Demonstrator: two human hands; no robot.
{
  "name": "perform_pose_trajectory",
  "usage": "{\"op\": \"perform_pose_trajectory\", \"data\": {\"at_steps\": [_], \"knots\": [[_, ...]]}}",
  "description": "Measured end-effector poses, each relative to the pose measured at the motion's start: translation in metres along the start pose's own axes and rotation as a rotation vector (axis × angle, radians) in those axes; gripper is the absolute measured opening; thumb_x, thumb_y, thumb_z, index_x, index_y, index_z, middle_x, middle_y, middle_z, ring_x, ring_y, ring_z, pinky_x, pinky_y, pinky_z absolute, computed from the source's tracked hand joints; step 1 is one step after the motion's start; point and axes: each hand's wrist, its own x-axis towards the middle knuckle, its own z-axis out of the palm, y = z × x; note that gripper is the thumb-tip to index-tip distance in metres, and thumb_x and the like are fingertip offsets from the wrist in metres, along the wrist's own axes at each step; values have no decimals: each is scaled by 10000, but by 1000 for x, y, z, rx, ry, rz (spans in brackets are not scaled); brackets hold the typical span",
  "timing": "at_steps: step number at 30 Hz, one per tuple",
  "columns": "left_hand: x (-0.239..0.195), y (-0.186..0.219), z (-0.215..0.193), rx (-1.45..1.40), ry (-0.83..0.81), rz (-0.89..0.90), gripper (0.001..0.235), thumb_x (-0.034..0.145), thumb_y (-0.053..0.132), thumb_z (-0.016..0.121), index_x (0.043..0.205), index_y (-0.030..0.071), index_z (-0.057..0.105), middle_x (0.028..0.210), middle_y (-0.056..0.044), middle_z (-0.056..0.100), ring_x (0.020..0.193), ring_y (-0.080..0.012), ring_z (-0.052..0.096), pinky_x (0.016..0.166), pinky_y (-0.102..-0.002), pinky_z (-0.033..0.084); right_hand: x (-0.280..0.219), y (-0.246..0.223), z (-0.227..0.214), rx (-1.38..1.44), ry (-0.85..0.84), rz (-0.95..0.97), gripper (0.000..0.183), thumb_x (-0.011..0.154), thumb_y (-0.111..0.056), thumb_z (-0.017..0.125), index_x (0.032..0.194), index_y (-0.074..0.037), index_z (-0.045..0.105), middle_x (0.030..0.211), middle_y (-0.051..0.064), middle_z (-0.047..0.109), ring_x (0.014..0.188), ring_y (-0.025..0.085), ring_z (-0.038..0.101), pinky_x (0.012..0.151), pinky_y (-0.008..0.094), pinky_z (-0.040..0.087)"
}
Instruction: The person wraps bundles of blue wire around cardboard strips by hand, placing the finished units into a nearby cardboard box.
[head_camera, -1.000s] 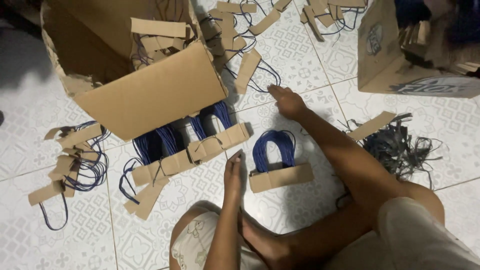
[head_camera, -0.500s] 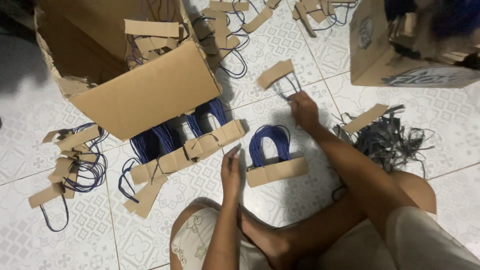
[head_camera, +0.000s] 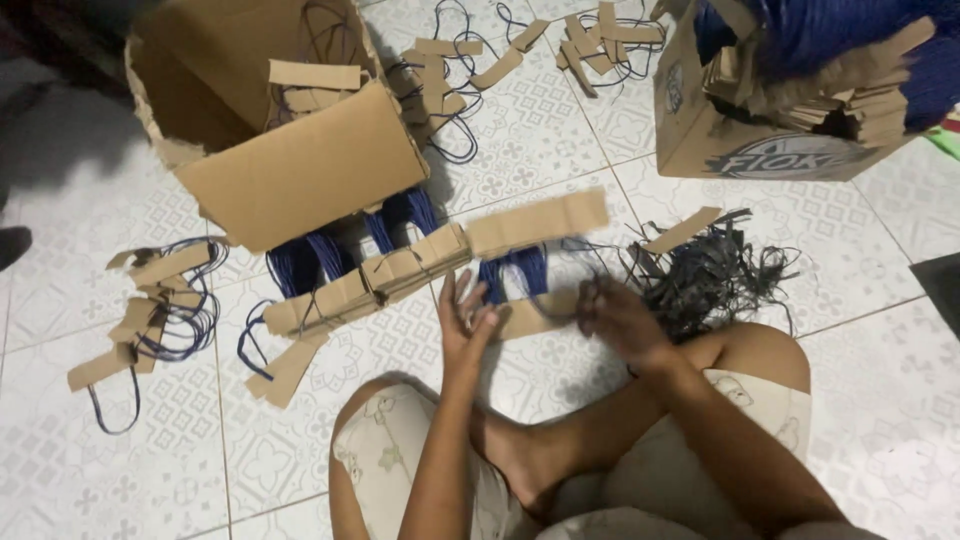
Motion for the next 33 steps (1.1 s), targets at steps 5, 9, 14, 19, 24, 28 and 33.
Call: {"op": "perform_pose_trajectory", "data": {"at_steps": [5,9,14,19,24,28,33], "knots": [[-25,-9,16,-351,142,-210,786,919,204,730,1511,56,233,1402,-246,435,1310,-433,519,1071,-548,463,-41,32,-4,23,-125,109,179,955,-42,641,1089,7,532,888,159,588,692,312,705,570,418,590],[-33,-10,13,-385,269,-270,288,985,186,672,1165,7,536,926,-206,717,858,-405,769,787,-456,649,-54,44,-9,-62,-180,164,127,974,-9,605,1077,40,550,914,160,580,687,286,703,565,403,603],[-36,-31,4,-163,229,-215,261,1009,200,638,1182,24,555,899,-195,727,775,-350,781,718,-385,665,-48,45,-6,-381,20,3,459,953,-212,666,1308,30,503,1109,192,613,913,306,666,703,413,553],[-42,-22,19,-53,138,-186,233,999,159,644,1177,22,579,925,-182,721,748,-316,777,694,-373,670,-59,4,60,-1130,299,-564,672,960,-261,722,1515,-33,420,1359,150,502,1296,294,487,1021,380,410],[-51,-17,34,86,43,-186,375,976,194,692,1321,81,599,1158,-149,711,968,-231,706,851,-409,614,-52,-18,109,-1851,-26,-831,639,804,-405,839,1364,-173,637,1328,50,628,1303,287,567,1109,529,342],[-46,-42,10,32,18,-315,393,1065,390,504,1373,154,564,1114,-90,704,858,-218,748,799,-357,633,-50,-13,101,-1892,-47,-832,586,818,-326,826,1358,-187,647,1302,27,664,1257,265,606,1106,567,335],[-50,-9,28,-174,36,-442,842,976,724,364,1398,18,547,1209,-221,661,1095,-346,701,1018,-506,511,-50,-1,93,-1664,29,-645,465,803,-236,861,1227,-122,708,1176,75,730,1175,279,671,1104,562,366]]}}
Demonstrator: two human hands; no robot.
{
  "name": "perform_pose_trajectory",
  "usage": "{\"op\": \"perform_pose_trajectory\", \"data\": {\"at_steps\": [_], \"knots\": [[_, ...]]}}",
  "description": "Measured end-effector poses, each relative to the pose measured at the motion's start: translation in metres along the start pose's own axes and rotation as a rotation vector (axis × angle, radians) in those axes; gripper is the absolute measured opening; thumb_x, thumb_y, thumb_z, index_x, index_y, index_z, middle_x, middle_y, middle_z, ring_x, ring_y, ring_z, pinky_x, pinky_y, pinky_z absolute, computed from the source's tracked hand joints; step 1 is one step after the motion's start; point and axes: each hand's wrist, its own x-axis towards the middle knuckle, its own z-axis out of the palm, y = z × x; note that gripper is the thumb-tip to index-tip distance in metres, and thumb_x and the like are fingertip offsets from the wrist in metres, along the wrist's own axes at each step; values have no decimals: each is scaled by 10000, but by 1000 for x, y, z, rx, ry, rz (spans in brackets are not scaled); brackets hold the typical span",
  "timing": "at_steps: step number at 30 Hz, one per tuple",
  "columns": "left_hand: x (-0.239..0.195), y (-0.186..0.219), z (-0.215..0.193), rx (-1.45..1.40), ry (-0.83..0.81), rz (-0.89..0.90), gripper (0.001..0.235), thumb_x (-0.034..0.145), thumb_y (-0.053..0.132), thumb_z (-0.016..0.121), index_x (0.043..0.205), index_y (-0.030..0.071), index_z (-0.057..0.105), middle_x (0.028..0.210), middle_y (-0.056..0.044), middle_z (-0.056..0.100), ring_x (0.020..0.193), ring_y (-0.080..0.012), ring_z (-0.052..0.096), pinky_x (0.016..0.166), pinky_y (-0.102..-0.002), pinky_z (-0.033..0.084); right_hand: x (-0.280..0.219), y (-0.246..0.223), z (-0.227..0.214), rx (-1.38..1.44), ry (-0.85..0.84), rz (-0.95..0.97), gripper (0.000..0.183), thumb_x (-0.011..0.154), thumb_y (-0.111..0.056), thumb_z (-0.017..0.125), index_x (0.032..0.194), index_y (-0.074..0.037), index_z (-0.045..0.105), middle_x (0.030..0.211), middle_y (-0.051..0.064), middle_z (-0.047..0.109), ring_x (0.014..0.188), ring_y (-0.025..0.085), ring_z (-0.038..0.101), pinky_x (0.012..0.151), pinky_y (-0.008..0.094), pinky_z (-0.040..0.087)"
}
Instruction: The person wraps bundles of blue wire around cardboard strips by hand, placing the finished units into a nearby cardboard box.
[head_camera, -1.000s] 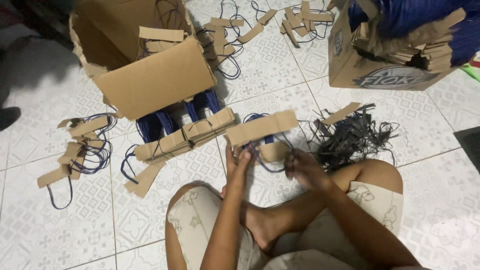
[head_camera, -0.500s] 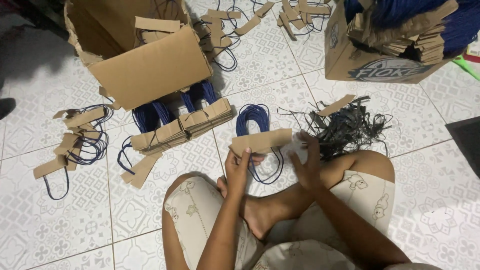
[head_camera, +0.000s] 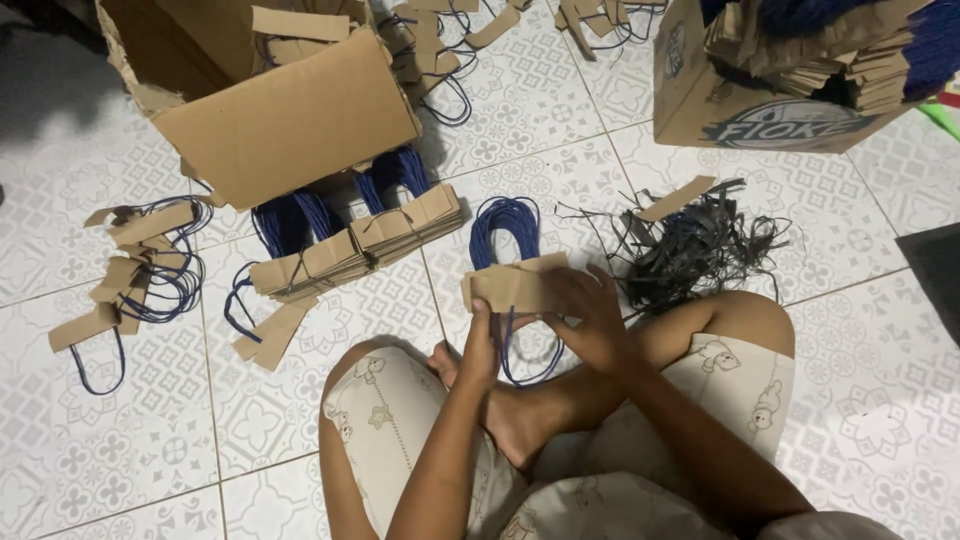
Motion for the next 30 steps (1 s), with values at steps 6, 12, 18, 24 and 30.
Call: {"op": "perform_pose_trajectory", "data": {"at_steps": [6,12,18,24,30], "knots": [[27,-38,-26,-238,-256,152,777,1024,665,204,1607,160,298,1579,-123,442,1329,-316,559,1081,-507,462,-8,11,12,288,-41,219,594,761,-193,898,1314,-197,681,1255,44,693,1205,316,654,1007,480,457],[11,-4,-7,-103,-293,210,809,1005,720,233,1558,142,356,1541,-104,499,1340,-243,526,1043,-429,489,6,0,7,171,13,55,561,748,-271,919,1239,-126,692,1183,102,681,1121,366,667,997,511,470],[22,-24,-17,-164,-341,259,944,896,719,462,1582,91,299,1558,-160,437,1352,-291,516,1026,-435,530,13,-15,2,79,-5,5,541,727,-219,919,1213,-145,691,1157,88,679,1022,340,683,974,509,461],[17,-30,-20,-50,-218,257,868,981,449,630,1608,38,193,1577,-236,375,1380,-360,467,1076,-554,471,8,-5,4,-63,-56,-64,487,762,-245,892,1211,-200,709,1153,20,677,1015,269,687,964,535,446],[12,-13,-9,-50,-127,236,756,1060,522,315,1573,-31,270,1545,-269,430,1323,-348,542,1028,-441,529,13,-13,1,-27,-94,-34,534,787,-285,879,1288,-233,702,1153,15,690,1044,240,687,992,546,426]]}}
